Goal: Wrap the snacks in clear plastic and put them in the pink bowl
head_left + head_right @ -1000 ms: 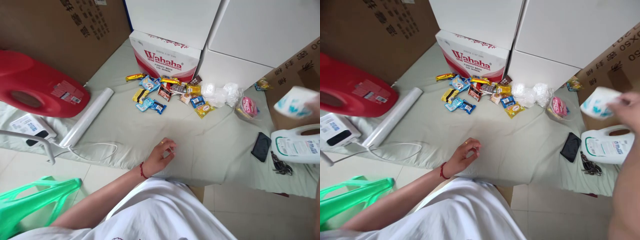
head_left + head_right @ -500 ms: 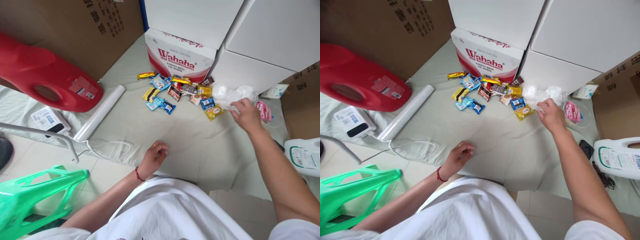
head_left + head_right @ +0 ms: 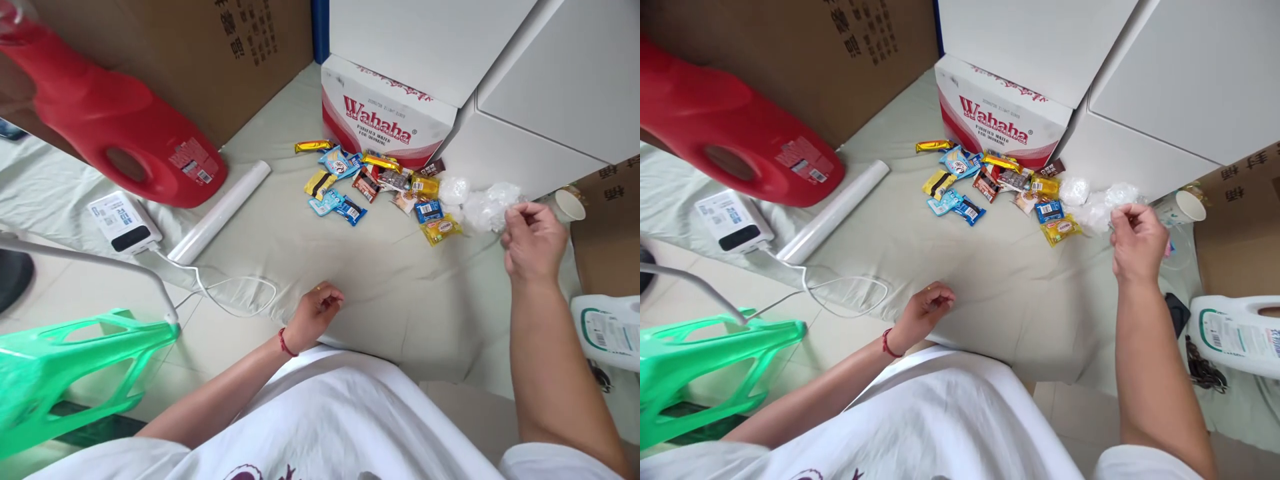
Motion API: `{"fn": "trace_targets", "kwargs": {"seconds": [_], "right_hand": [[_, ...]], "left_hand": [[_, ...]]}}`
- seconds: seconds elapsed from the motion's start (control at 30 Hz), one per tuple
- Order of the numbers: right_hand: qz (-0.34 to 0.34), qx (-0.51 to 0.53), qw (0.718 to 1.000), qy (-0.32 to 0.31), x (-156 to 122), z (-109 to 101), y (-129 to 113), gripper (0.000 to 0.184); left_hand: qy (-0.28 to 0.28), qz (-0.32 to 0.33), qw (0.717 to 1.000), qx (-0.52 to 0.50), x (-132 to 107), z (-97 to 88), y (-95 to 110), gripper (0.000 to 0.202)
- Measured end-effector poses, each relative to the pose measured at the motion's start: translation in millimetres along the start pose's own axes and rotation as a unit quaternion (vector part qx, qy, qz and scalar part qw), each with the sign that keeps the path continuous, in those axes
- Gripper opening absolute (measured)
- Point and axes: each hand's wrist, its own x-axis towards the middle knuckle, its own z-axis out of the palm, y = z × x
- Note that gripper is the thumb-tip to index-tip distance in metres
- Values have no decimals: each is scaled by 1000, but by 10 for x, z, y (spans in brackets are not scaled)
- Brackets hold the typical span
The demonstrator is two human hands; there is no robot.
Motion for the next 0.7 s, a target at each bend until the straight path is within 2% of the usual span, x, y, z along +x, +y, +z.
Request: {"fn": "trace_targets", "kwargs": {"seconds": [0.03,0.1,0.17,0.23,0.3,0.33,0.37,0.43,0.5,0.63,0.7], "right_hand": [[47,95,994,-19,-157,-8,-85,32],[136,249,957,-65,-531,38,-211,40],[213,328,915,-97,-950,174,-268,44],[274,366,879,-134,-1362,373,-276,47],[305,375,857,-179,-1712,574,-268,47],[310,372,852,-198,-1847,651,-263,46],[312,367,849,-215,-1949,703,-259,44],[309,356,850,-234,-2055,721,-246,41],[307,345,855,-236,-2052,639,-220,39],[314,311,873,-205,-1960,426,-179,40],[318,280,878,-221,-1973,421,-193,41]], "left_hand": [[-2,-11,1000,-20,37,21,44,12],[-14,-40,996,-82,126,90,155,17],[-43,-87,979,-177,224,192,271,31],[-96,-159,939,-288,323,315,366,52],[-163,-233,883,-374,410,438,421,69],[-191,-253,861,-397,447,493,431,72],[-208,-260,851,-406,478,539,430,70],[-203,-248,863,-391,523,601,402,61],[-163,-225,891,-358,549,619,356,54],[-91,-172,931,-309,570,584,293,54],[-64,-141,945,-287,558,573,298,54]]}}
